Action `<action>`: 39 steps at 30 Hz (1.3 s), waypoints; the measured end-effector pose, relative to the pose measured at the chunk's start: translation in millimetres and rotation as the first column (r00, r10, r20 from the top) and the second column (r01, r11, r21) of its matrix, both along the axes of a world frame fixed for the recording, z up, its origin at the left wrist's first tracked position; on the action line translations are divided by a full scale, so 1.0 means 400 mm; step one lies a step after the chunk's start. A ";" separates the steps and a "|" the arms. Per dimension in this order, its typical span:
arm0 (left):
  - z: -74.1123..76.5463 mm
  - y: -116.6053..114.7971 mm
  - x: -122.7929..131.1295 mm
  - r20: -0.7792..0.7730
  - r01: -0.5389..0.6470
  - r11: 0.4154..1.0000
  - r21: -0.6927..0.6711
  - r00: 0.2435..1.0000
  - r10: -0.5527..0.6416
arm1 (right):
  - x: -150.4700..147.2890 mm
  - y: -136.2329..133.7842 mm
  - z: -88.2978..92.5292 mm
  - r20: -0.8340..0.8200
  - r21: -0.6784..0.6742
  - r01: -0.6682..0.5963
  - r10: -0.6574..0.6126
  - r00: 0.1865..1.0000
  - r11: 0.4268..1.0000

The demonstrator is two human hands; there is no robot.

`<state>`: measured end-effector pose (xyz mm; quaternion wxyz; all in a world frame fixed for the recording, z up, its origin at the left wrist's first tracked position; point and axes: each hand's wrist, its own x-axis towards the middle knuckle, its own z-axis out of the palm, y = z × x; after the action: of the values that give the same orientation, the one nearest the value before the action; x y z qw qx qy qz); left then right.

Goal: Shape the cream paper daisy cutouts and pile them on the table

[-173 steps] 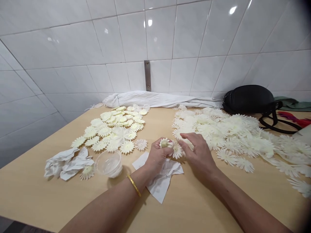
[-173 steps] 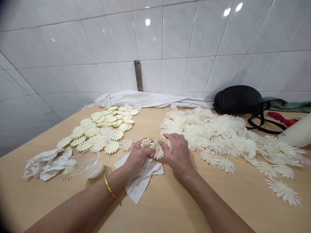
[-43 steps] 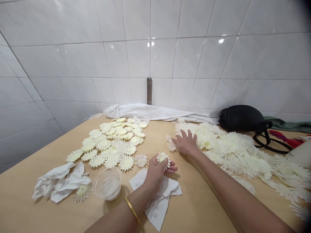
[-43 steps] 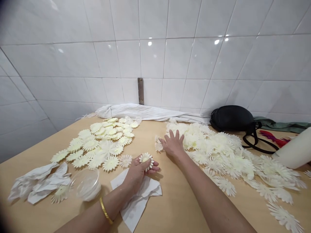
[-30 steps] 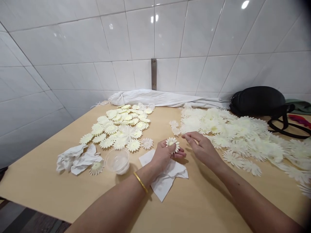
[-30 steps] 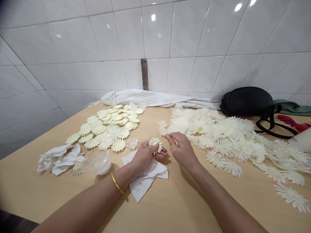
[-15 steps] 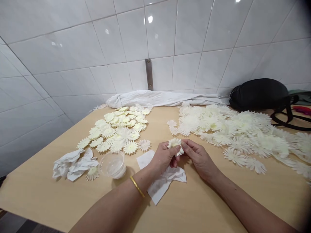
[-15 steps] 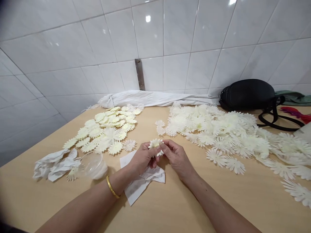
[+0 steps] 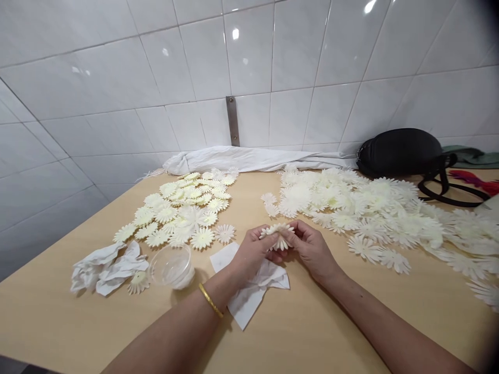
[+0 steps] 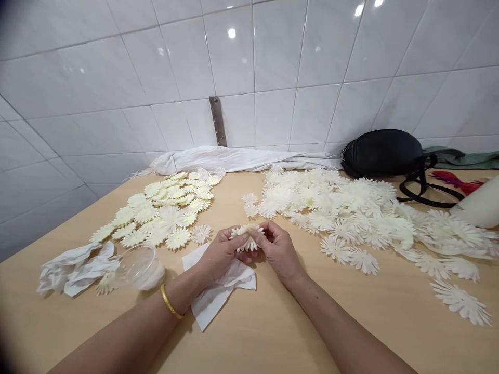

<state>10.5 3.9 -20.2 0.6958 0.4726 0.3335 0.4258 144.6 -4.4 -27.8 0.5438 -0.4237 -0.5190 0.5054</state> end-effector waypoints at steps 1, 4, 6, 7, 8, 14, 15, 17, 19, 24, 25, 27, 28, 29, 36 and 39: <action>-0.002 0.002 -0.001 0.024 0.004 1.000 -0.010 1.000 -0.003 | 0.000 0.001 -0.001 0.004 0.006 -0.007 0.007 1.000 1.000; -0.007 0.004 -0.001 0.027 0.010 1.000 -0.004 1.000 -0.010 | -0.001 0.003 -0.002 0.029 0.022 -0.003 0.003 1.000 1.000; -0.005 0.001 0.003 0.004 -0.002 1.000 0.016 1.000 0.002 | 0.000 0.004 -0.004 0.079 0.032 0.012 -0.014 0.997 0.999; -0.003 -0.002 0.006 -0.008 -0.017 1.000 0.018 1.000 0.017 | 0.000 0.004 -0.005 0.110 0.040 0.021 -0.026 0.994 0.999; 0.001 -0.004 0.009 -0.024 -0.037 0.999 0.015 0.999 0.037 | 0.001 0.005 -0.005 0.140 0.050 0.027 -0.034 0.990 0.998; 0.025 -0.006 0.037 -0.187 -0.139 0.990 0.030 0.972 0.142 | 0.012 0.012 -0.007 0.205 0.146 0.024 -0.054 0.977 0.989; 0.029 -0.004 0.044 -0.212 -0.148 0.988 0.053 0.965 0.156 | 0.015 0.015 -0.008 0.196 0.151 0.029 -0.058 0.979 0.988; 0.035 0.003 0.059 -0.228 -0.162 0.981 0.104 0.956 0.182 | 0.023 0.022 -0.010 0.186 0.158 0.053 -0.082 0.979 0.986; 0.040 0.010 0.077 -0.189 -0.167 0.976 0.138 0.963 0.192 | 0.032 0.029 -0.012 0.205 0.182 0.099 -0.136 0.969 0.978; 0.041 0.010 0.114 -0.086 -0.205 0.972 0.118 0.973 0.215 | 0.048 0.037 -0.014 0.289 0.252 0.190 -0.262 0.921 0.949; 0.038 0.008 0.117 -0.069 -0.206 0.972 0.113 0.974 0.215 | 0.049 0.037 -0.013 0.302 0.258 0.200 -0.276 0.912 0.945; 0.033 0.004 0.115 -0.034 -0.207 0.971 0.117 0.977 0.213 | 0.049 0.037 -0.009 0.332 0.267 0.203 -0.287 0.899 0.942; 0.031 0.002 0.112 -0.020 -0.209 0.971 0.116 0.977 0.213 | 0.049 0.037 -0.006 0.347 0.274 0.202 -0.292 0.891 0.940; 0.030 0.000 0.107 -0.011 -0.209 0.971 0.116 0.977 0.212 | 0.047 0.037 -0.004 0.359 0.282 0.202 -0.298 0.884 0.938; 0.027 -0.014 0.080 -0.001 -0.187 0.977 0.098 0.982 0.188 | 0.028 0.024 0.009 0.395 0.275 0.167 -0.269 0.878 0.947; 0.017 -0.017 0.079 0.015 -0.202 0.976 0.084 0.979 0.202 | 0.027 0.016 0.012 0.400 0.234 0.150 -0.236 0.885 0.961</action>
<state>42.2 -2.7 -13.3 0.6291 0.4642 0.3593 0.5095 155.3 1.8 -22.9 0.5048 -0.5174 -0.6270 0.2904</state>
